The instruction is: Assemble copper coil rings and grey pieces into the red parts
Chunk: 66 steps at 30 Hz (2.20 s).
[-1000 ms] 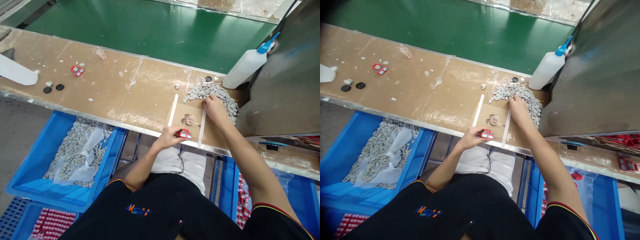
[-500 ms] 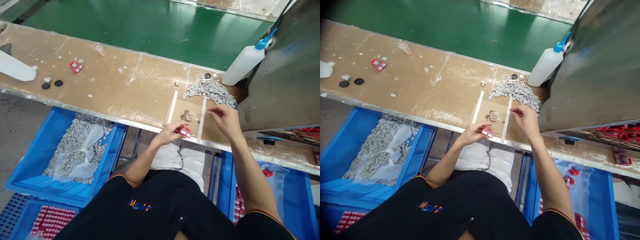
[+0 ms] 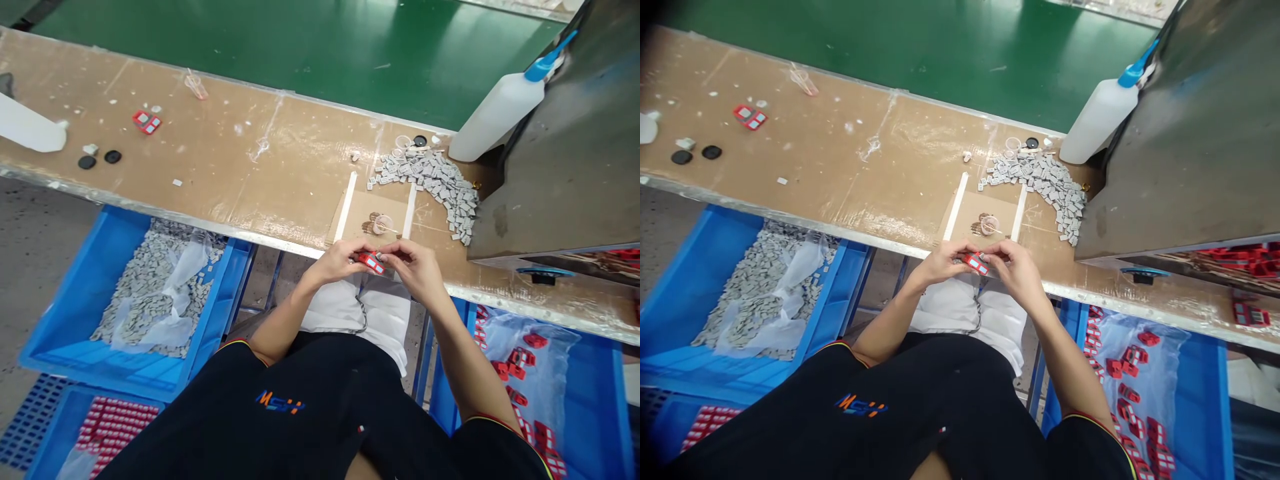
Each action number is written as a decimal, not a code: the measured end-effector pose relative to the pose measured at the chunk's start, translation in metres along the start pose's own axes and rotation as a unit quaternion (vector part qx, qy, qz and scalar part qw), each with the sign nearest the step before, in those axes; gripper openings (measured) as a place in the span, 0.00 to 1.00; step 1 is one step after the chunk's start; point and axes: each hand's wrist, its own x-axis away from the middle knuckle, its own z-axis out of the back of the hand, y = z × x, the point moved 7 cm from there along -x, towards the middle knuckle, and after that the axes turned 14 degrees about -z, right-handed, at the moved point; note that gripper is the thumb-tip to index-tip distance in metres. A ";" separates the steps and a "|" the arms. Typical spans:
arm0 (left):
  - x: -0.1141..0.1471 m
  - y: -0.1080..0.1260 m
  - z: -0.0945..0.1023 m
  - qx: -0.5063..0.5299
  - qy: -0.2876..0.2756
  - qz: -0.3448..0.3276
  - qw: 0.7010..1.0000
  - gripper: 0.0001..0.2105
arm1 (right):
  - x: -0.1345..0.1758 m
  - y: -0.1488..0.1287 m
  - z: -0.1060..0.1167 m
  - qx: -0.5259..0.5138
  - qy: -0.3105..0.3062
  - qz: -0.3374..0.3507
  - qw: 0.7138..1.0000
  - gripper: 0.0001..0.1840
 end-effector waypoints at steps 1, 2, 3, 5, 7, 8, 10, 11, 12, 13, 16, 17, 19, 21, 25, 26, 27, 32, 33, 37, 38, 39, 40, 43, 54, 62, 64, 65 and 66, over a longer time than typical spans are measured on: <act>0.000 0.001 0.000 -0.007 -0.002 -0.003 1.000 0.13 | 0.002 -0.003 0.001 0.018 0.007 0.014 1.000 0.07; 0.000 0.002 0.001 -0.015 -0.006 -0.008 1.000 0.13 | 0.003 -0.007 0.001 0.038 0.013 0.031 0.999 0.07; -0.001 0.004 0.001 -0.022 -0.009 -0.013 1.000 0.13 | 0.005 -0.012 0.001 0.059 0.016 0.049 0.997 0.07; -0.001 0.006 0.002 -0.039 -0.017 -0.021 0.999 0.12 | 0.008 -0.019 -0.001 0.098 0.012 0.076 0.992 0.08; 0.000 0.007 0.002 -0.052 -0.023 -0.021 0.998 0.11 | 0.010 -0.024 -0.005 0.136 0.007 0.091 0.986 0.09; 0.000 0.007 0.001 -0.054 -0.025 -0.020 0.998 0.10 | 0.011 -0.025 -0.006 0.155 0.007 0.095 0.983 0.10; 0.001 0.007 0.001 -0.049 -0.024 -0.019 0.998 0.10 | 0.014 -0.026 -0.009 0.189 0.017 0.100 0.977 0.12; 0.001 0.006 0.000 -0.043 -0.021 -0.018 0.999 0.10 | 0.016 -0.026 -0.009 0.202 0.023 0.100 0.974 0.12; 0.002 0.006 0.000 -0.036 -0.019 -0.017 0.999 0.10 | 0.018 -0.026 -0.010 0.208 0.028 0.099 0.973 0.12; 0.002 0.006 0.000 -0.030 -0.016 -0.014 0.999 0.10 | 0.020 -0.025 -0.011 0.208 0.031 0.097 0.973 0.12; 0.002 0.006 -0.001 -0.032 -0.018 -0.007 0.999 0.09 | 0.026 -0.021 -0.012 0.166 0.028 0.090 0.982 0.09; 0.002 0.007 -0.001 -0.042 -0.019 -0.007 0.999 0.09 | 0.027 -0.020 -0.011 0.145 0.027 0.087 0.985 0.08; 0.002 0.008 0.000 -0.071 -0.017 -0.013 0.997 0.09 | 0.027 -0.018 -0.011 0.106 0.031 0.082 0.990 0.07; 0.003 0.010 0.001 -0.101 -0.008 -0.032 0.994 0.10 | 0.026 -0.017 -0.011 0.077 0.031 0.080 0.993 0.08; 0.005 0.016 0.002 -0.116 0.034 -0.083 0.989 0.09 | 0.028 -0.007 -0.015 -0.030 0.016 0.071 0.997 0.10; 0.006 0.018 0.001 -0.109 0.046 -0.094 0.989 0.09 | 0.030 -0.002 -0.016 -0.075 0.020 0.063 0.995 0.11; 0.006 0.021 0.000 -0.098 0.055 -0.104 0.988 0.09 | 0.033 0.003 -0.017 -0.123 0.031 0.053 0.991 0.13; 0.008 0.047 -0.009 -0.022 0.033 -0.146 0.988 0.13 | 0.054 0.020 -0.018 -0.232 0.106 0.015 0.967 0.16; 0.009 0.052 -0.010 -0.012 0.030 -0.144 0.989 0.12 | 0.058 0.019 -0.017 -0.224 0.111 0.017 0.968 0.15; 0.011 0.067 -0.005 -0.005 0.067 -0.119 0.991 0.04 | 0.071 0.004 -0.009 -0.150 0.138 0.047 0.978 0.14; 0.011 0.069 -0.005 -0.005 0.074 -0.118 0.990 0.03 | 0.073 0.000 -0.007 -0.129 0.148 0.056 0.979 0.15; 0.011 0.072 -0.005 -0.005 0.076 -0.120 0.990 0.03 | 0.076 -0.004 -0.005 -0.110 0.156 0.066 0.979 0.15; 0.011 0.074 -0.005 -0.004 0.078 -0.122 0.989 0.02 | 0.078 -0.007 -0.004 -0.093 0.163 0.076 0.979 0.16; 0.012 0.079 -0.005 -0.007 0.067 -0.127 0.990 0.03 | 0.083 -0.014 -0.003 -0.051 0.166 0.097 0.980 0.17; 0.020 0.088 -0.006 0.010 0.064 -0.115 0.991 0.08 | 0.102 -0.032 -0.005 0.021 0.171 0.132 0.976 0.15; 0.020 0.079 -0.010 0.033 0.028 -0.079 0.996 0.07 | 0.094 -0.009 -0.015 -0.136 0.142 0.111 0.974 0.12; 0.019 0.073 -0.013 0.038 0.046 -0.072 0.996 0.14 | 0.090 0.003 -0.018 -0.209 0.137 0.078 0.965 0.14; 0.019 0.071 -0.014 0.037 0.054 -0.070 0.995 0.17 | 0.089 0.007 -0.019 -0.229 0.138 0.065 0.961 0.15; 0.019 0.069 -0.016 0.029 0.056 -0.070 0.996 0.18 | 0.089 0.010 -0.019 -0.233 0.141 0.059 0.960 0.15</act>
